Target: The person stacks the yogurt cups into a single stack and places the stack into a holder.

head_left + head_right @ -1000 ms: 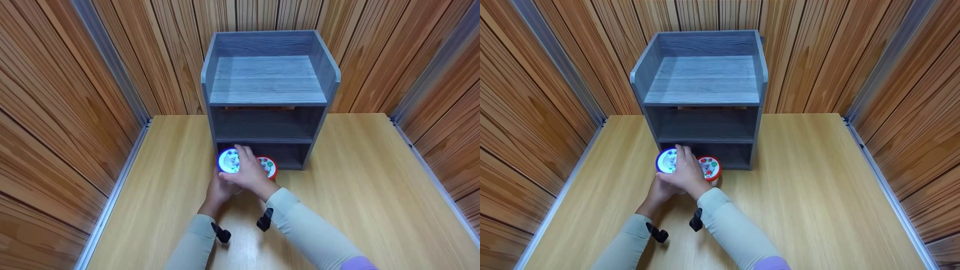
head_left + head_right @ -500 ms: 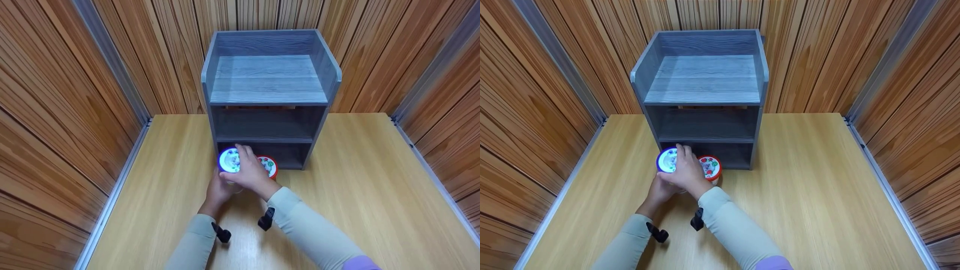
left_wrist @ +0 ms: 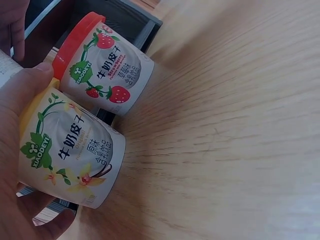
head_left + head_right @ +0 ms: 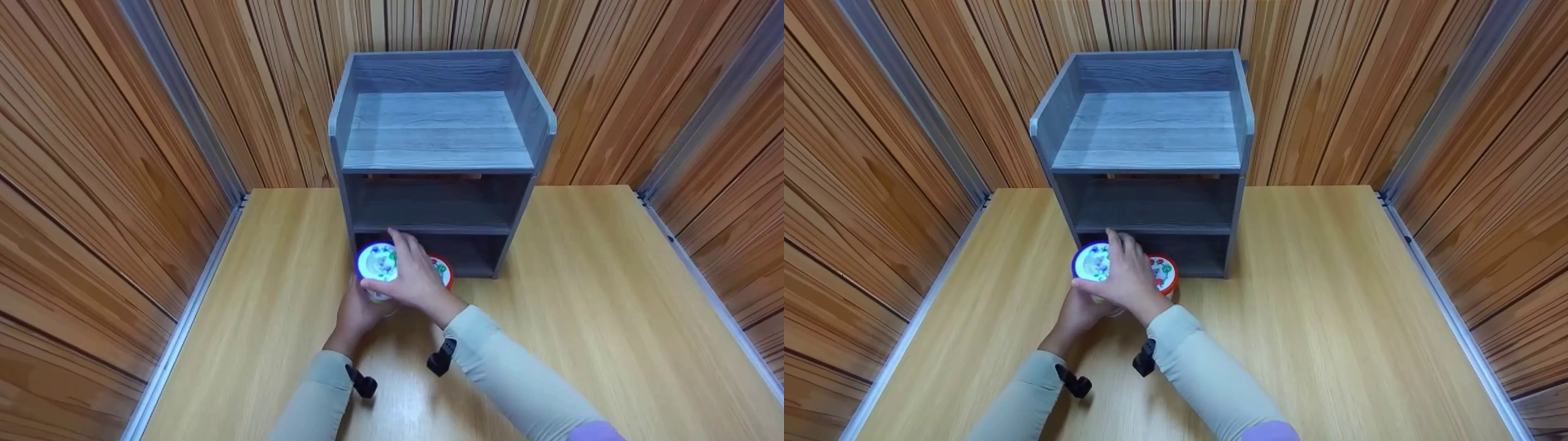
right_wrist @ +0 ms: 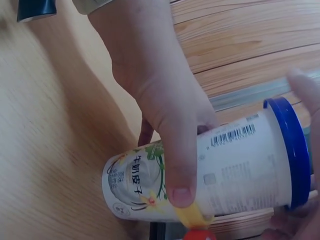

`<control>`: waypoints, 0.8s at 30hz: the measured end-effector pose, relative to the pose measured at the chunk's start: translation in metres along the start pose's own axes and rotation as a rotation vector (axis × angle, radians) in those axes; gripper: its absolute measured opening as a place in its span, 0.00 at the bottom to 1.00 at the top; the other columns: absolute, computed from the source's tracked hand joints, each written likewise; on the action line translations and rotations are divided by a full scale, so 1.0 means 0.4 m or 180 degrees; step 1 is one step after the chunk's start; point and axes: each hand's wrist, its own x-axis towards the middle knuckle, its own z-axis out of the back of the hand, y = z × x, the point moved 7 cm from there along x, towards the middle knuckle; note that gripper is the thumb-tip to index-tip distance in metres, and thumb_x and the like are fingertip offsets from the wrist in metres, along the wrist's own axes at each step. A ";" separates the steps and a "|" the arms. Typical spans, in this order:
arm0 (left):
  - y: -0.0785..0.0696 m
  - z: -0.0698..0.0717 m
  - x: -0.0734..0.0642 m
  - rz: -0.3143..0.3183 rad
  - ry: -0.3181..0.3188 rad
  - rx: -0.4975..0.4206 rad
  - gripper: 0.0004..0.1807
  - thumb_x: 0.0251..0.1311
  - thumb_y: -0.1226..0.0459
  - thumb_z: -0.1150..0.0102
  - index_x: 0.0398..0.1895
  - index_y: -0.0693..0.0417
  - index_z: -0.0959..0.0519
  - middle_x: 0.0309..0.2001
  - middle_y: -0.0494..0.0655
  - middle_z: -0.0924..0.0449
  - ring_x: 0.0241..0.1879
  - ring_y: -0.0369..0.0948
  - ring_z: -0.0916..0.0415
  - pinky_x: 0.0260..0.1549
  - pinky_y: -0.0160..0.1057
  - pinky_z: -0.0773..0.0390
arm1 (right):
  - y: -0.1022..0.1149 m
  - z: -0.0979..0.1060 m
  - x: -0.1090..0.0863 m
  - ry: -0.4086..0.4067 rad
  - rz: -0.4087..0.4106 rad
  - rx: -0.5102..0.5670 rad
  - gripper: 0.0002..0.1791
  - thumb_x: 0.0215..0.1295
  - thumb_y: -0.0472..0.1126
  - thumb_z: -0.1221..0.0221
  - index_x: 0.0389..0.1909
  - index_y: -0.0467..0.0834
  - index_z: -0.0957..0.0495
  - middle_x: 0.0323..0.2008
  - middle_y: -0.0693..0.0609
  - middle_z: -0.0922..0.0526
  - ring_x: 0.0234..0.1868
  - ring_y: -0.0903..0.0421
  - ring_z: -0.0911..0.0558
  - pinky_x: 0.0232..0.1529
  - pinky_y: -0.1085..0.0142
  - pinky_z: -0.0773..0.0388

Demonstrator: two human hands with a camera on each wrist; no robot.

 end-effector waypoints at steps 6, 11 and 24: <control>0.009 -0.004 -0.001 0.0174 -0.0053 -0.0242 0.61 0.41 0.51 0.17 0.77 0.29 0.48 0.72 0.38 0.38 0.71 0.44 0.37 0.69 0.53 0.34 | -0.043 0.039 -0.017 -0.0385 0.0083 0.0315 0.46 0.59 0.70 0.37 0.75 0.56 0.39 0.74 0.50 0.37 0.74 0.48 0.36 0.70 0.46 0.34; 0.015 -0.005 0.003 0.0239 -0.0105 -0.0268 0.60 0.39 0.54 0.16 0.76 0.33 0.45 0.70 0.39 0.35 0.71 0.46 0.36 0.69 0.55 0.36 | -0.099 0.054 -0.028 -0.0520 0.0103 0.0447 0.38 0.64 0.68 0.40 0.70 0.54 0.32 0.69 0.53 0.32 0.70 0.49 0.31 0.68 0.47 0.32; 0.018 -0.004 -0.001 0.0363 -0.0150 -0.0215 0.62 0.37 0.53 0.15 0.76 0.31 0.45 0.71 0.39 0.35 0.70 0.47 0.36 0.68 0.57 0.34 | -0.232 0.052 -0.043 -0.0677 -0.0127 0.0627 0.31 0.68 0.60 0.39 0.68 0.51 0.30 0.68 0.50 0.31 0.67 0.48 0.30 0.68 0.48 0.30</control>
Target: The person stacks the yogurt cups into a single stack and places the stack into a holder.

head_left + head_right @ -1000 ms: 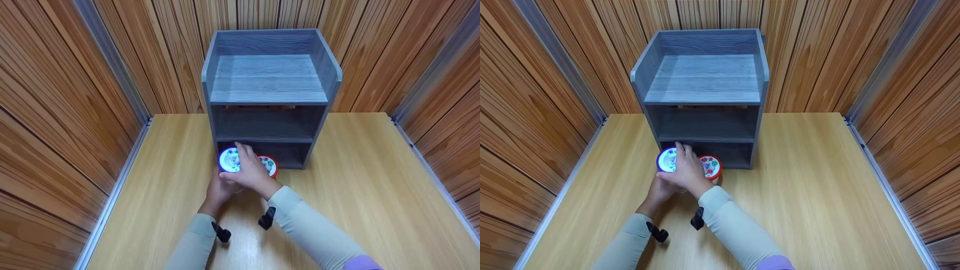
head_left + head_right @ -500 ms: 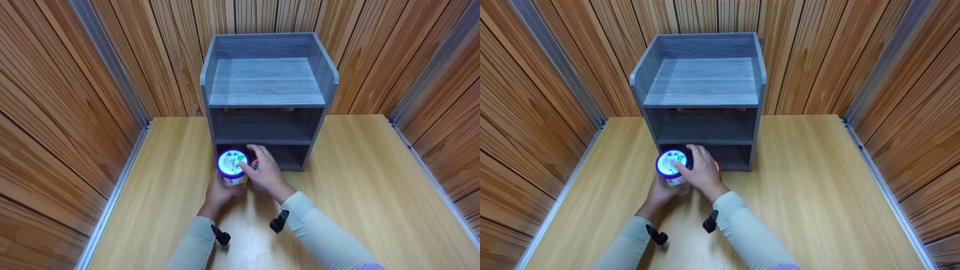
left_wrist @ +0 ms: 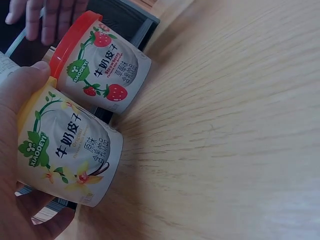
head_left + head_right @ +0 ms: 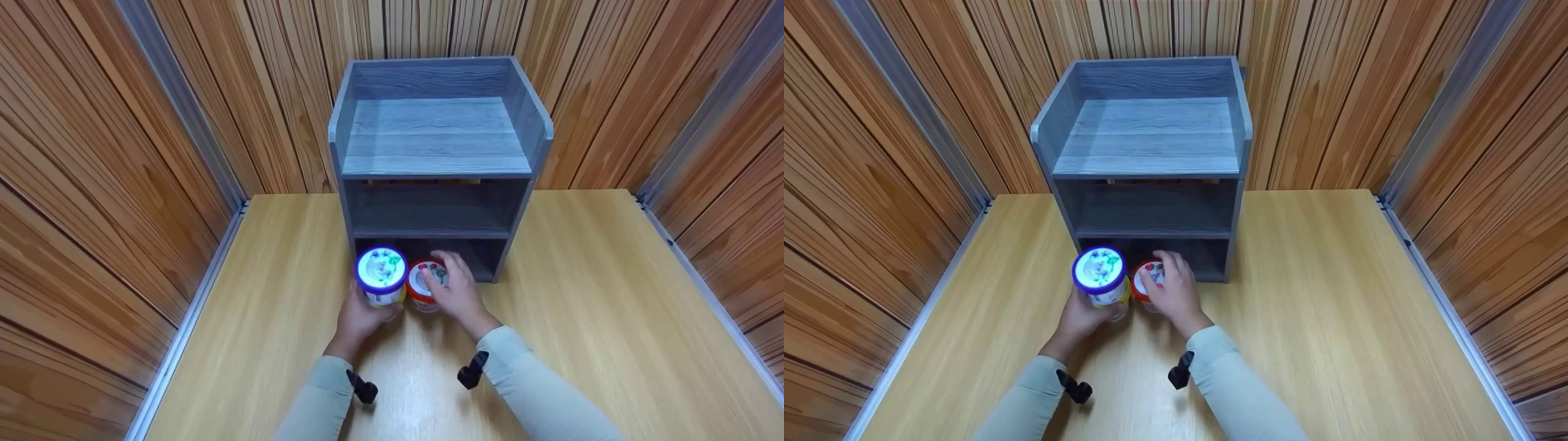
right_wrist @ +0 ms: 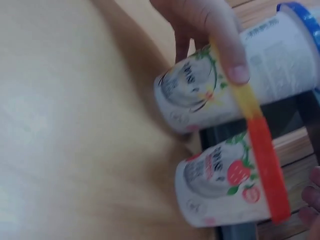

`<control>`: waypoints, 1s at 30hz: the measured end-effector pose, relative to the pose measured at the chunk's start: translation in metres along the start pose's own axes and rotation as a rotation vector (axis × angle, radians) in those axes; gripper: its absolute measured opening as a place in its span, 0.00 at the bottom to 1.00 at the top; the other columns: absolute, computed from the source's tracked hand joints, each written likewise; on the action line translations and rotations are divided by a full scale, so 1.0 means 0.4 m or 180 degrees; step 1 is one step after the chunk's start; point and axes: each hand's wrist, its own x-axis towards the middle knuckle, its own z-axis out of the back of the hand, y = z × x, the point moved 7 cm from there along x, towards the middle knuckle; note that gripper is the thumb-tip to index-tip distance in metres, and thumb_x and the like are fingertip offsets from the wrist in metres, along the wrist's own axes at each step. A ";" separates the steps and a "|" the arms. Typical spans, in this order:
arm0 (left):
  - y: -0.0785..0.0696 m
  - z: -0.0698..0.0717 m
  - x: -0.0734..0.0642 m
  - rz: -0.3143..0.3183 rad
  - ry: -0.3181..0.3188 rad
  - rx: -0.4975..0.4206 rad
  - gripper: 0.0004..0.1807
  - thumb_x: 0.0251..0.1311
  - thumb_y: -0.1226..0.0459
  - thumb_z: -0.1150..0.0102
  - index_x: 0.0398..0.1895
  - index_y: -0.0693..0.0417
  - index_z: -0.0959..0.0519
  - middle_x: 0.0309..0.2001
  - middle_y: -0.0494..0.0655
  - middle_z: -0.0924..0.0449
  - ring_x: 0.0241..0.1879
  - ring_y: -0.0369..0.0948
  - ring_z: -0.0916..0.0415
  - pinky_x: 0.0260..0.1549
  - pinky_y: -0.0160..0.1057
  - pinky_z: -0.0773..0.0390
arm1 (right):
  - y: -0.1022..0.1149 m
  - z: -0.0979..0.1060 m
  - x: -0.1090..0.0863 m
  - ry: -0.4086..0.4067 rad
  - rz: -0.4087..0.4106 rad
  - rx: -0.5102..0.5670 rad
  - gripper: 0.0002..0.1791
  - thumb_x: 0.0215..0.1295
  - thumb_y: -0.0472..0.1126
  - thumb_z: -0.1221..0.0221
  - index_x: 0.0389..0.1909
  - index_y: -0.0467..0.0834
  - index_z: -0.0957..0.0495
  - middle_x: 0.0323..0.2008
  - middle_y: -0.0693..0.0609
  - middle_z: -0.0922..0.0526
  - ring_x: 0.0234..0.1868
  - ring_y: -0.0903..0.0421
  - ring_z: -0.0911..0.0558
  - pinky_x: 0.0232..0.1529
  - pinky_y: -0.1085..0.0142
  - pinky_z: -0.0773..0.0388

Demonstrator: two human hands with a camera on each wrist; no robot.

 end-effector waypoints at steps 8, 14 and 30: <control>-0.005 0.001 -0.004 0.0030 -0.0006 0.0088 0.63 0.37 0.51 0.15 0.77 0.35 0.46 0.71 0.42 0.35 0.71 0.49 0.36 0.68 0.58 0.35 | -0.073 -0.007 -0.002 0.0031 -0.0146 -0.0189 0.44 0.61 0.65 0.35 0.72 0.48 0.37 0.71 0.45 0.37 0.69 0.44 0.34 0.68 0.47 0.31; 0.001 -0.002 -0.003 0.0062 0.0000 0.0041 0.62 0.38 0.53 0.15 0.77 0.34 0.47 0.72 0.42 0.35 0.71 0.49 0.37 0.68 0.58 0.35 | -0.123 -0.028 -0.010 0.0183 -0.0360 -0.0259 0.54 0.55 0.66 0.31 0.76 0.47 0.44 0.71 0.44 0.38 0.68 0.44 0.33 0.68 0.46 0.31; -0.002 0.000 -0.002 -0.0036 -0.0008 0.0001 0.62 0.38 0.53 0.15 0.77 0.37 0.46 0.71 0.43 0.35 0.71 0.49 0.37 0.69 0.57 0.36 | -0.154 -0.060 -0.019 0.0346 -0.0519 0.0404 0.65 0.46 0.67 0.26 0.78 0.50 0.52 0.72 0.45 0.38 0.70 0.44 0.33 0.69 0.45 0.34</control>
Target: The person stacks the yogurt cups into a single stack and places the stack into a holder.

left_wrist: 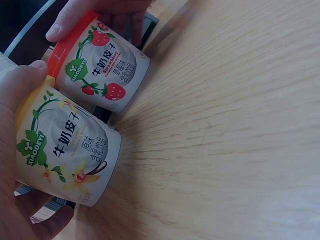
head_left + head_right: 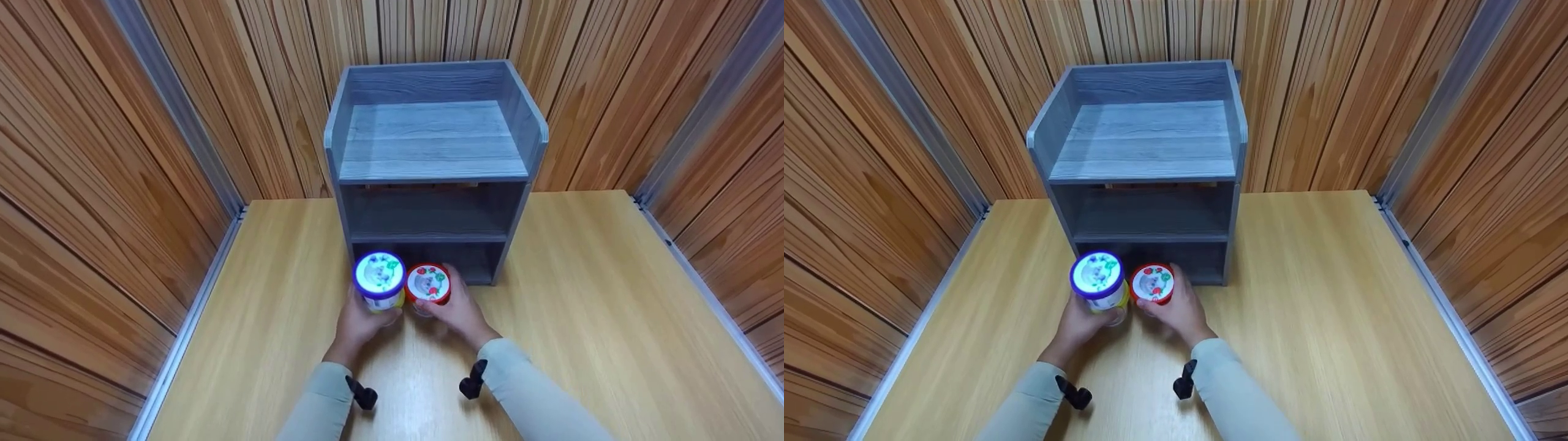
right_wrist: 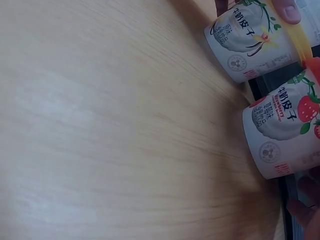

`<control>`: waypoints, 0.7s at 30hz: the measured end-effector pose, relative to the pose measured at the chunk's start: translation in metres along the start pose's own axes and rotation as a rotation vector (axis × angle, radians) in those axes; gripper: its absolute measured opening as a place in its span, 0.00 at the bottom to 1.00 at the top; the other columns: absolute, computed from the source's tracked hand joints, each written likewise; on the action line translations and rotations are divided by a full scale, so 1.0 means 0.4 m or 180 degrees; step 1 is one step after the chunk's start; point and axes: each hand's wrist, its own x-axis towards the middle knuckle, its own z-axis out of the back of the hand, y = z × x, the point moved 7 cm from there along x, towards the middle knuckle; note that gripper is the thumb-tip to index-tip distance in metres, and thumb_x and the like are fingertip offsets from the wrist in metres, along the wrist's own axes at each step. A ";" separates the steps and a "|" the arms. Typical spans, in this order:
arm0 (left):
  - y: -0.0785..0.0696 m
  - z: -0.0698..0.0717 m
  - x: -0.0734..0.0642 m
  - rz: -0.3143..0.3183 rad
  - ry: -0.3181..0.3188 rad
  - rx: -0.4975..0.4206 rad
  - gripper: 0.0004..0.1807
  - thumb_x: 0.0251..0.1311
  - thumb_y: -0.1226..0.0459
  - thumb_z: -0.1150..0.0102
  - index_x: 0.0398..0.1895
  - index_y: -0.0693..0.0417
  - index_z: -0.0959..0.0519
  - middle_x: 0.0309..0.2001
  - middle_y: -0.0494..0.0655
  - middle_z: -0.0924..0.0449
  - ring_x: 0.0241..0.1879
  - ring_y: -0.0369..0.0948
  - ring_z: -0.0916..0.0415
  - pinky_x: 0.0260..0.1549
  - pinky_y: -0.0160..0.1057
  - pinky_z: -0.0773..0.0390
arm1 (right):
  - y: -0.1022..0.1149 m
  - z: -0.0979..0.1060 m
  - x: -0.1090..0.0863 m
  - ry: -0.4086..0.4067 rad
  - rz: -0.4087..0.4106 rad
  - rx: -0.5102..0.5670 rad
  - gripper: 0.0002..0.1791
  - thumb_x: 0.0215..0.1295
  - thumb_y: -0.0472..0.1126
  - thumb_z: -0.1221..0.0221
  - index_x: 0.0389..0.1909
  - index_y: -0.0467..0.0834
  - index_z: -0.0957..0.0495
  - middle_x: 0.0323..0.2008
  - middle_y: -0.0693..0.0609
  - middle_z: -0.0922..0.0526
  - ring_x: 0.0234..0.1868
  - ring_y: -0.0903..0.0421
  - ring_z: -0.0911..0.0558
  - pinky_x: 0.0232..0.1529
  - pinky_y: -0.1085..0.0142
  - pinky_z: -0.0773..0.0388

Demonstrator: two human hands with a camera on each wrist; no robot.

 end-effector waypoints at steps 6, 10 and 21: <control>-0.005 0.000 -0.001 -0.0065 0.0018 -0.0026 0.62 0.38 0.51 0.16 0.77 0.35 0.46 0.71 0.42 0.34 0.71 0.48 0.36 0.69 0.56 0.36 | -0.005 -0.012 0.002 0.0059 0.0036 0.0201 0.67 0.42 0.69 0.25 0.78 0.52 0.53 0.70 0.46 0.35 0.69 0.45 0.33 0.70 0.45 0.34; -0.003 0.001 -0.003 -0.0042 0.0013 -0.0062 0.62 0.39 0.53 0.15 0.77 0.35 0.46 0.71 0.41 0.34 0.71 0.47 0.37 0.69 0.57 0.36 | -0.008 -0.014 0.001 0.0064 -0.0024 0.0319 0.67 0.40 0.69 0.25 0.77 0.54 0.52 0.70 0.48 0.34 0.69 0.46 0.32 0.69 0.46 0.33; 0.006 -0.002 0.003 -0.0082 0.0044 -0.0104 0.63 0.36 0.52 0.15 0.77 0.36 0.46 0.71 0.42 0.34 0.71 0.48 0.37 0.70 0.56 0.37 | 0.003 0.003 -0.003 0.0049 -0.0019 0.0396 0.66 0.40 0.68 0.24 0.76 0.53 0.51 0.68 0.49 0.33 0.68 0.47 0.31 0.68 0.47 0.31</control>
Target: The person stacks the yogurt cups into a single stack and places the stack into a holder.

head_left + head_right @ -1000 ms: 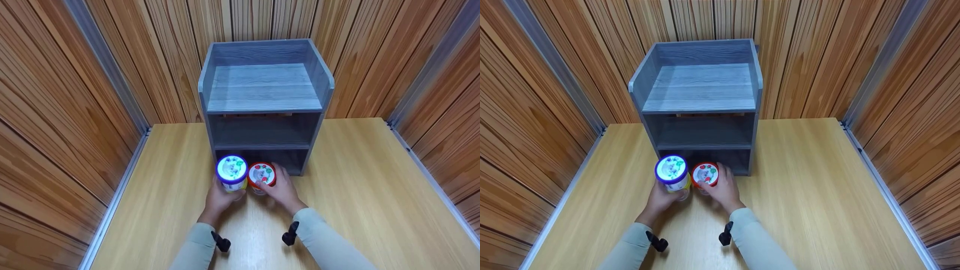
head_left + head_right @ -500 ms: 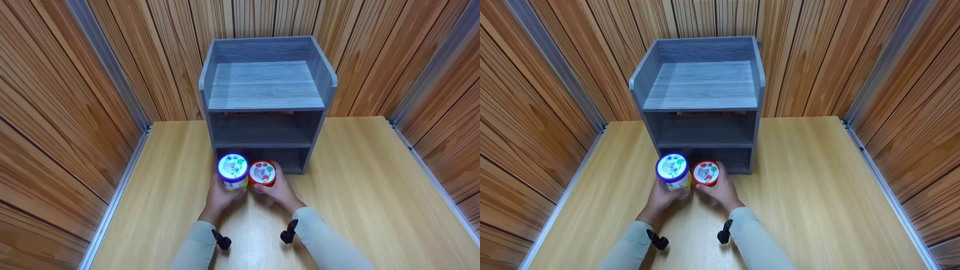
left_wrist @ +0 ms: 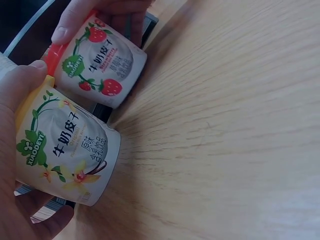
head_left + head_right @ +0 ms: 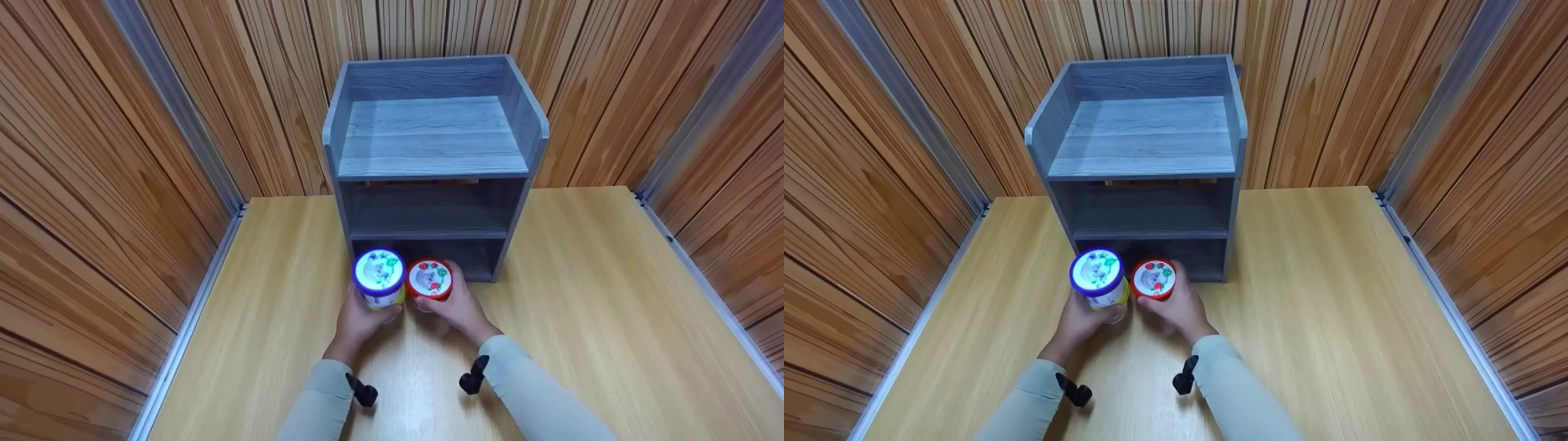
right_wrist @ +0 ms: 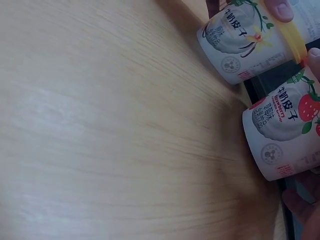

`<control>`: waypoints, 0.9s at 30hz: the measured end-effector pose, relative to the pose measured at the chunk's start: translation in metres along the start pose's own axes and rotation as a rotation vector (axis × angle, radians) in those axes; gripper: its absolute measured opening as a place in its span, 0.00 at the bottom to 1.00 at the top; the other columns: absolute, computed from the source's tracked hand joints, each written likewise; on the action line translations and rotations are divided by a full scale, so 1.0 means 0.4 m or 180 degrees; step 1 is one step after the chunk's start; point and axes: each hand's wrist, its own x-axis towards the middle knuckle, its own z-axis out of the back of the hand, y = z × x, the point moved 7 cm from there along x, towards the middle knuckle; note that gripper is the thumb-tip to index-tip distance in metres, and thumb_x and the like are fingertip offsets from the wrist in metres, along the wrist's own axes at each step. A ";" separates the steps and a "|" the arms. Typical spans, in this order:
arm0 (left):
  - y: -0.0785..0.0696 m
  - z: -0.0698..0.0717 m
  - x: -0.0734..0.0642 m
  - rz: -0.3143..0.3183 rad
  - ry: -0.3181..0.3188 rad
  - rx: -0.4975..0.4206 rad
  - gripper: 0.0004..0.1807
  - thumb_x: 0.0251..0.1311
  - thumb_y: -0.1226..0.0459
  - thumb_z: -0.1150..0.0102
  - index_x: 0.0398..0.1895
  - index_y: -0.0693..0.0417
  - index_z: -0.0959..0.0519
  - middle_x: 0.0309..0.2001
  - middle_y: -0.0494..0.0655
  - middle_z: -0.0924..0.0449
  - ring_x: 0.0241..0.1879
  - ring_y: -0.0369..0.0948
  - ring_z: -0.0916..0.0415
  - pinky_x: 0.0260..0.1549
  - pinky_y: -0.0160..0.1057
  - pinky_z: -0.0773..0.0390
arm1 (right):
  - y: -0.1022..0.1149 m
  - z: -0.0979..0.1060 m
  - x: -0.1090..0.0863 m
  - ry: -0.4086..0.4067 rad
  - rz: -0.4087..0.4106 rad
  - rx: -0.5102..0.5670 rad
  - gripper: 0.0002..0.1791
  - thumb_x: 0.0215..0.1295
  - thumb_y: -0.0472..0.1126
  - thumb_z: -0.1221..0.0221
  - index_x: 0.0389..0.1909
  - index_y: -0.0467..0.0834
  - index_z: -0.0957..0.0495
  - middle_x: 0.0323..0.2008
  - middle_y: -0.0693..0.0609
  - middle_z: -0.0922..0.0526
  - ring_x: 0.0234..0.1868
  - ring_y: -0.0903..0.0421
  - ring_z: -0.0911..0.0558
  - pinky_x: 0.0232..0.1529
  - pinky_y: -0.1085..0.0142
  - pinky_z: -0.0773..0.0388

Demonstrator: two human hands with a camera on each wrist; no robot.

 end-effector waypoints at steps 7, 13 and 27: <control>-0.002 0.003 -0.002 -0.0087 -0.0029 0.0001 0.65 0.35 0.50 0.15 0.78 0.38 0.46 0.70 0.43 0.34 0.70 0.48 0.36 0.70 0.55 0.37 | 0.036 0.020 -0.001 -0.0072 0.0181 -0.0112 0.64 0.41 0.69 0.25 0.75 0.53 0.49 0.67 0.50 0.32 0.66 0.48 0.30 0.67 0.48 0.30; -0.006 0.002 -0.001 -0.0072 -0.0016 0.0007 0.62 0.37 0.50 0.15 0.77 0.39 0.45 0.70 0.45 0.33 0.70 0.49 0.35 0.70 0.56 0.37 | 0.065 0.038 -0.007 -0.0072 0.0226 -0.0234 0.64 0.40 0.69 0.24 0.76 0.54 0.49 0.67 0.51 0.32 0.66 0.49 0.30 0.62 0.49 0.24; -0.007 -0.005 -0.001 0.0074 0.0024 -0.0043 0.62 0.38 0.53 0.16 0.77 0.31 0.47 0.70 0.39 0.35 0.72 0.47 0.38 0.69 0.58 0.37 | 0.106 0.067 -0.009 -0.0057 0.0218 -0.0360 0.66 0.40 0.72 0.26 0.76 0.54 0.50 0.67 0.50 0.33 0.66 0.47 0.31 0.59 0.49 0.21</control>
